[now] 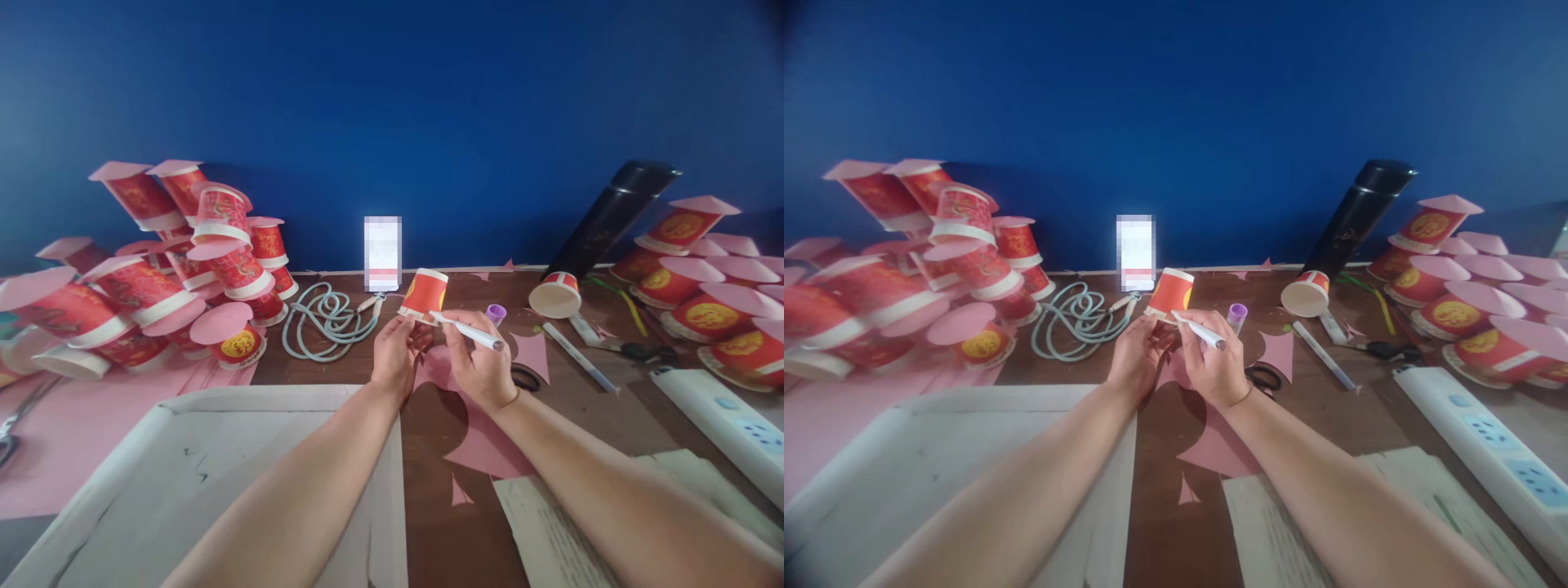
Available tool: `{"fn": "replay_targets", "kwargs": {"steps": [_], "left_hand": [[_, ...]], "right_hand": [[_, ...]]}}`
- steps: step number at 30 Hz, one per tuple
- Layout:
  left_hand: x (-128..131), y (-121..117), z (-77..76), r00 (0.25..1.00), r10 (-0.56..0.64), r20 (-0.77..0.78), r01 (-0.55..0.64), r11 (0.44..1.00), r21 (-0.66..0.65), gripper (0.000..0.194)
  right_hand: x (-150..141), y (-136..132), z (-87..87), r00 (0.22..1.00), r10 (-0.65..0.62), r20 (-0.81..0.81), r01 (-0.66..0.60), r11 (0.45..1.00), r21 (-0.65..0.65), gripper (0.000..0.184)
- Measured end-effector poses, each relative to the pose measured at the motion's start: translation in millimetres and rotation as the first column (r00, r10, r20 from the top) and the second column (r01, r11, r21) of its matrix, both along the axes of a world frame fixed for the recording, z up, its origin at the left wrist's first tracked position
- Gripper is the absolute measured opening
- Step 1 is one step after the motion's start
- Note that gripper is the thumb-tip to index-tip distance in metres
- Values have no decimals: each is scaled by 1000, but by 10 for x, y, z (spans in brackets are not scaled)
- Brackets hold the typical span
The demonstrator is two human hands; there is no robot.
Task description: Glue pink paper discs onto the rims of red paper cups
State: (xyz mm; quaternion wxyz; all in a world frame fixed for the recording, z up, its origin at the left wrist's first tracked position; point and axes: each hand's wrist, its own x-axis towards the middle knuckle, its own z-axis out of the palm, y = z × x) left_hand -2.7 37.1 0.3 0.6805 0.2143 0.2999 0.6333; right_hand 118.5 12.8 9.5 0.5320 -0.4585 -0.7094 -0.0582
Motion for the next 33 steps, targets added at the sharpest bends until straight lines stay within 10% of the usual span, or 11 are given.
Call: {"fn": "replay_targets", "kwargs": {"steps": [33], "left_hand": [[8, -20, 29, 998, 16, -59, -16, 1000, 10, 15]], "right_hand": [[-14, -9, 12, 1000, -9, 11, 9, 1000, 9, 14]]}}
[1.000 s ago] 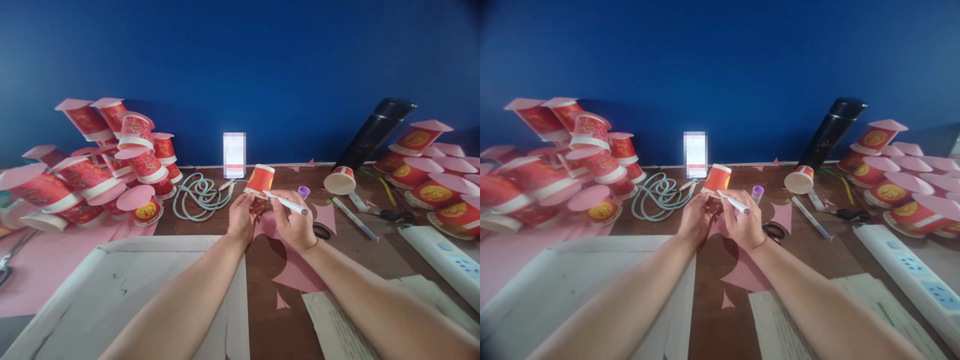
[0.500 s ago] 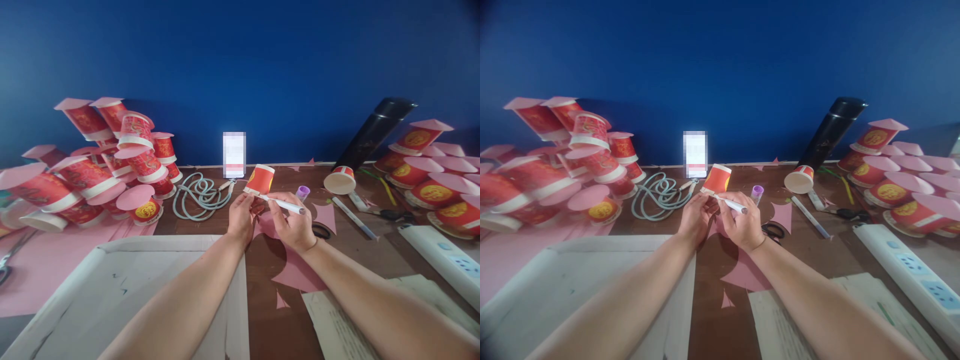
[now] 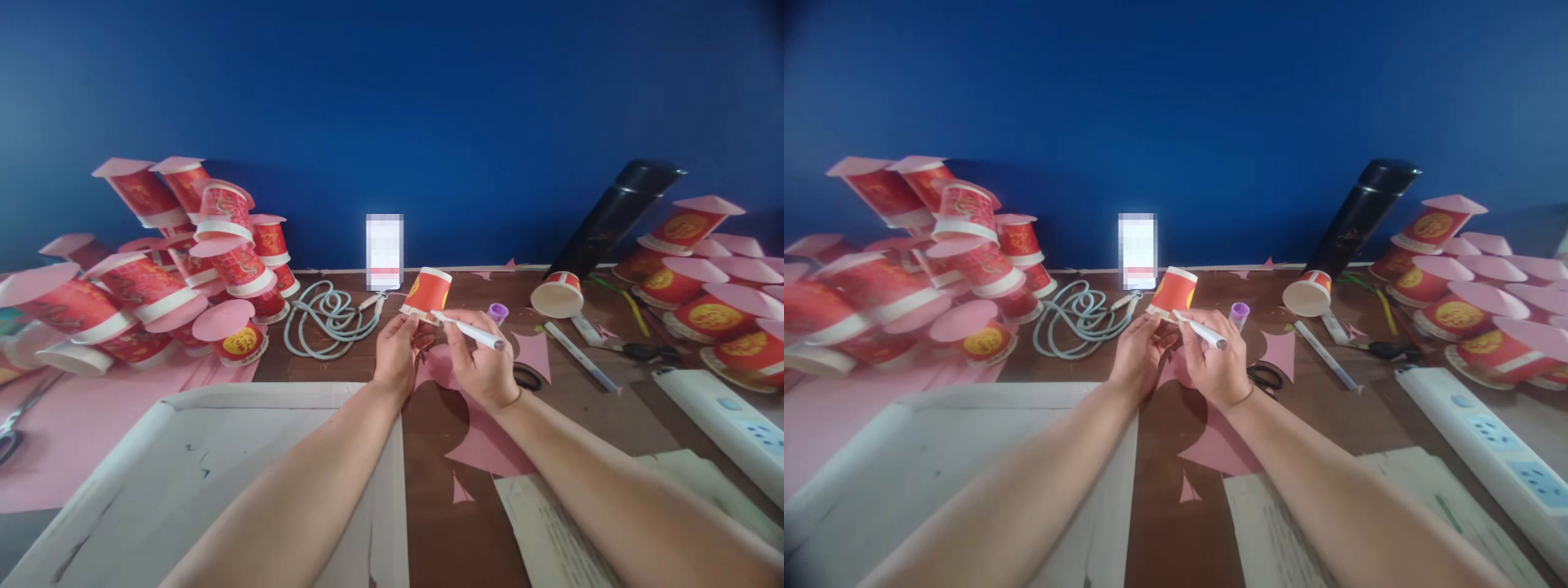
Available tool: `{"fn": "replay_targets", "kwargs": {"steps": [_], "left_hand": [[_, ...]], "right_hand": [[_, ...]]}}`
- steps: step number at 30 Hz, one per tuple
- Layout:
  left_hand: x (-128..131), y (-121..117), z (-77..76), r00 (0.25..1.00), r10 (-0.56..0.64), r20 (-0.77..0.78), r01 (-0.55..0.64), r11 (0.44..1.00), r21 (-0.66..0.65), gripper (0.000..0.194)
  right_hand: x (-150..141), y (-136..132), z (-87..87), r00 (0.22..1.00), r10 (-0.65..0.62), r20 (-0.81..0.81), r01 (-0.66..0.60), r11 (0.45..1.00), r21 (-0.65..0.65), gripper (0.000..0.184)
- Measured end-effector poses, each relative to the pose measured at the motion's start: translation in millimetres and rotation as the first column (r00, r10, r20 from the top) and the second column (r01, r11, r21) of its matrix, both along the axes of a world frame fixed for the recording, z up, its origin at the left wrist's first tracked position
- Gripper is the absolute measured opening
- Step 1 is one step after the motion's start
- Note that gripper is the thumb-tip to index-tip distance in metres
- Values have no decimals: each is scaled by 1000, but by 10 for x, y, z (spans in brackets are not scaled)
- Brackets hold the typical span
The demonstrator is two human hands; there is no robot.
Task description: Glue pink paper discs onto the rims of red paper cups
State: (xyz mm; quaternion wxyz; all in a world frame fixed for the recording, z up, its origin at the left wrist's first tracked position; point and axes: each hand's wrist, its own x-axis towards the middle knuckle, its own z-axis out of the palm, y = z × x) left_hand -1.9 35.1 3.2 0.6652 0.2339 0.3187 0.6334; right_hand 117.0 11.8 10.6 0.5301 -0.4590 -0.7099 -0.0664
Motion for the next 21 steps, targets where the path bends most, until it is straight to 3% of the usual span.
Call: {"fn": "replay_targets", "kwargs": {"steps": [8, 21], "left_hand": [[8, 4, -18, 999, -4, 49, 3, 1000, 26, 15], [0, -5, 10, 1000, 1, -1, -1, 1000, -15, 13]], "right_hand": [[10, -12, -18, 997, 69, 24, -68, 997, -24, 12], [17, 23, -1, 1000, 25, 9, -25, 999, 30, 15]]}}
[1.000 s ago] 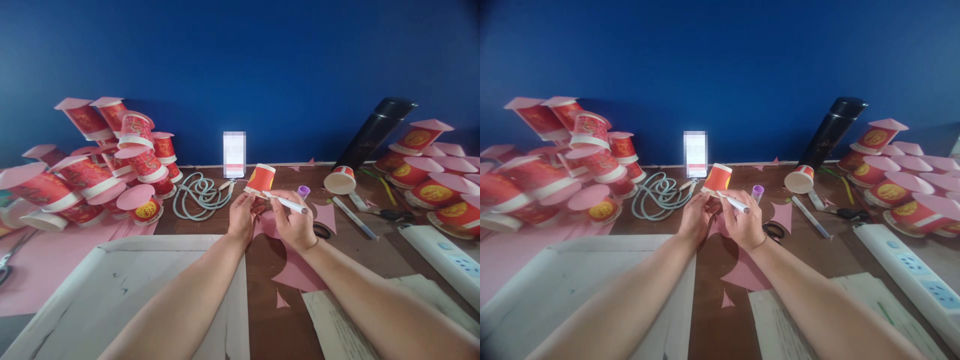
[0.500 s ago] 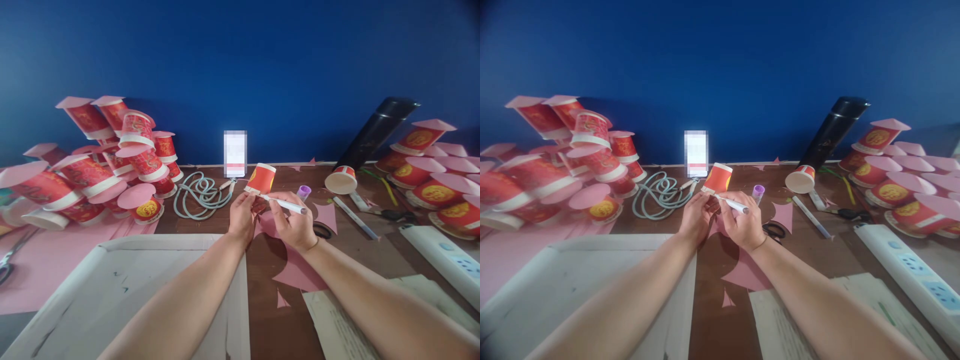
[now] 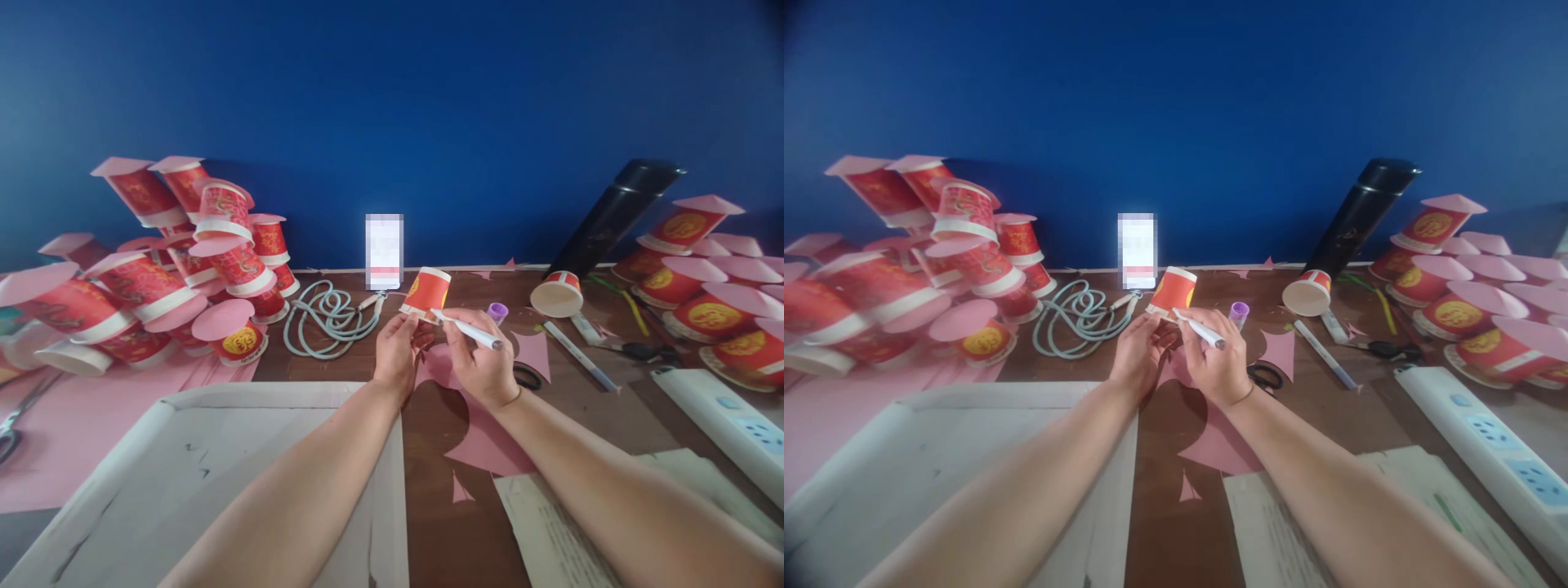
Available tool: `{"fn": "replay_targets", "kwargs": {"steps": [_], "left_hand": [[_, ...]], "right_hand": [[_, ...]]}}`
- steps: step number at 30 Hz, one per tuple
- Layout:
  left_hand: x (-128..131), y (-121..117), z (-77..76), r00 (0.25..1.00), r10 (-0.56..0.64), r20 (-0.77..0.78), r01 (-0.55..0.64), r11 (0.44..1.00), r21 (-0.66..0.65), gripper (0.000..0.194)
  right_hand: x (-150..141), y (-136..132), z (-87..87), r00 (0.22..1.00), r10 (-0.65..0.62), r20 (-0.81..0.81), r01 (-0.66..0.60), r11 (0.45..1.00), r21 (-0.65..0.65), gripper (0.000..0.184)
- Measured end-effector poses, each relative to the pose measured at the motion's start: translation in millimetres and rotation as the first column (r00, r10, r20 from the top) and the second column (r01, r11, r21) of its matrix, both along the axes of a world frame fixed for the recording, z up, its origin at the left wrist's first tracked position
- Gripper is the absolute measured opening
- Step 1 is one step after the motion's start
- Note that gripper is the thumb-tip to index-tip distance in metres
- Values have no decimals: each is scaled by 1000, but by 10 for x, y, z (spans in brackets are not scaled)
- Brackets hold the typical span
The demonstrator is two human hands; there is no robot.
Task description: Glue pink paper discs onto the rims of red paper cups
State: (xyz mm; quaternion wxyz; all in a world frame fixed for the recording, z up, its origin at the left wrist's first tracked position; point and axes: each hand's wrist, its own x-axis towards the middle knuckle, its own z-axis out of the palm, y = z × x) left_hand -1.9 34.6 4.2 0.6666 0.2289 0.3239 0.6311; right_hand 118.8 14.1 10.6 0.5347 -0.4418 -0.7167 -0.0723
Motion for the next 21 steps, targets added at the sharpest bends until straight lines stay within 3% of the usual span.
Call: {"fn": "replay_targets", "kwargs": {"steps": [7, 21], "left_hand": [[10, 12, -25, 999, 2, 47, -3, 1000, 26, 13], [3, 14, -16, 1000, 0, -9, 0, 1000, -12, 12]], "right_hand": [[-3, -29, -9, 999, 27, 25, -26, 998, -52, 14], [-5, 0, 13, 999, -41, -7, 41, 999, -14, 14]]}}
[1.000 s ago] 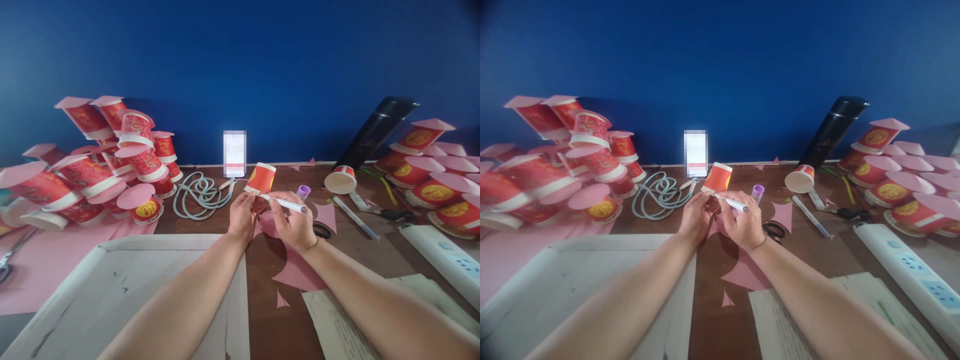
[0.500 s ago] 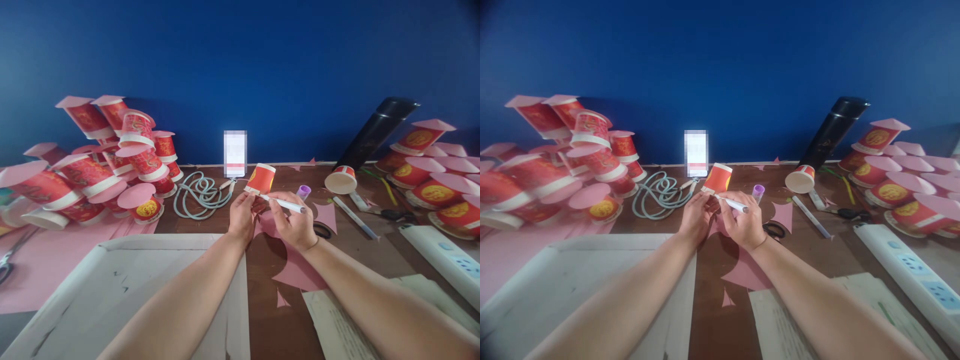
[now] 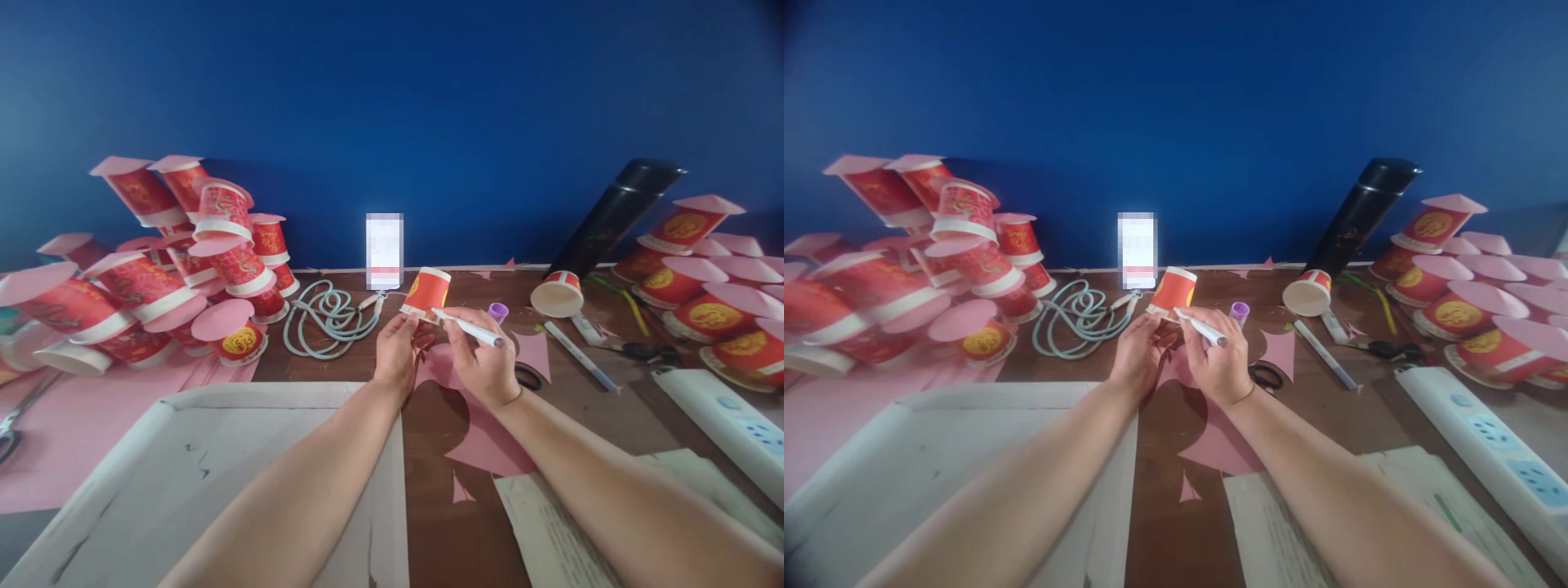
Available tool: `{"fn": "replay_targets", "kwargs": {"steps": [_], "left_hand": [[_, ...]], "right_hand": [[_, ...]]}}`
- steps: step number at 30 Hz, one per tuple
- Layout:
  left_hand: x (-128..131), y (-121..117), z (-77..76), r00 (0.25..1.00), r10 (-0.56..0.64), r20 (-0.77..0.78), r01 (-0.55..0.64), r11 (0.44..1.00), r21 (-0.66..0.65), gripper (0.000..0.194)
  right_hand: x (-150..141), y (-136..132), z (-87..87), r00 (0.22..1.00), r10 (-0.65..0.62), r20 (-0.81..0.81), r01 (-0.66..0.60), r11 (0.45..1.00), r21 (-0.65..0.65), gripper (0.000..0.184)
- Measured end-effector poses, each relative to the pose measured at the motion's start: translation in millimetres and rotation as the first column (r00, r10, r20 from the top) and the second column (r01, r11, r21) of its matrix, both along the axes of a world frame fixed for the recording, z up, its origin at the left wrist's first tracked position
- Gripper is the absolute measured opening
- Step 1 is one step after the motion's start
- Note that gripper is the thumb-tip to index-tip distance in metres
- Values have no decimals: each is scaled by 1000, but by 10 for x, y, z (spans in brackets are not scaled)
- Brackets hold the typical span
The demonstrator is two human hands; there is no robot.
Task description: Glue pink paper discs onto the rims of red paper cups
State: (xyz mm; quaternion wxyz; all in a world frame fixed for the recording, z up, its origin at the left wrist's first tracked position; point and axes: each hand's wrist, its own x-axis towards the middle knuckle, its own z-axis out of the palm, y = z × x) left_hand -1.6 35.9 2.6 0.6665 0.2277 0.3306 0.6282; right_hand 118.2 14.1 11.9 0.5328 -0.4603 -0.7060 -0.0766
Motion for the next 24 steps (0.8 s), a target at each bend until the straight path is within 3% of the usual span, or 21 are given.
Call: {"fn": "replay_targets", "kwargs": {"steps": [11, 24], "left_hand": [[8, 2, -22, 999, -5, 34, 4, 999, 32, 16], [9, -15, 16, 1000, -6, -25, 6, 1000, 17, 13]], "right_hand": [[14, -24, -23, 996, 77, 37, -76, 997, -31, 11], [19, 19, -21, 999, 42, 10, -42, 998, 43, 16]]}}
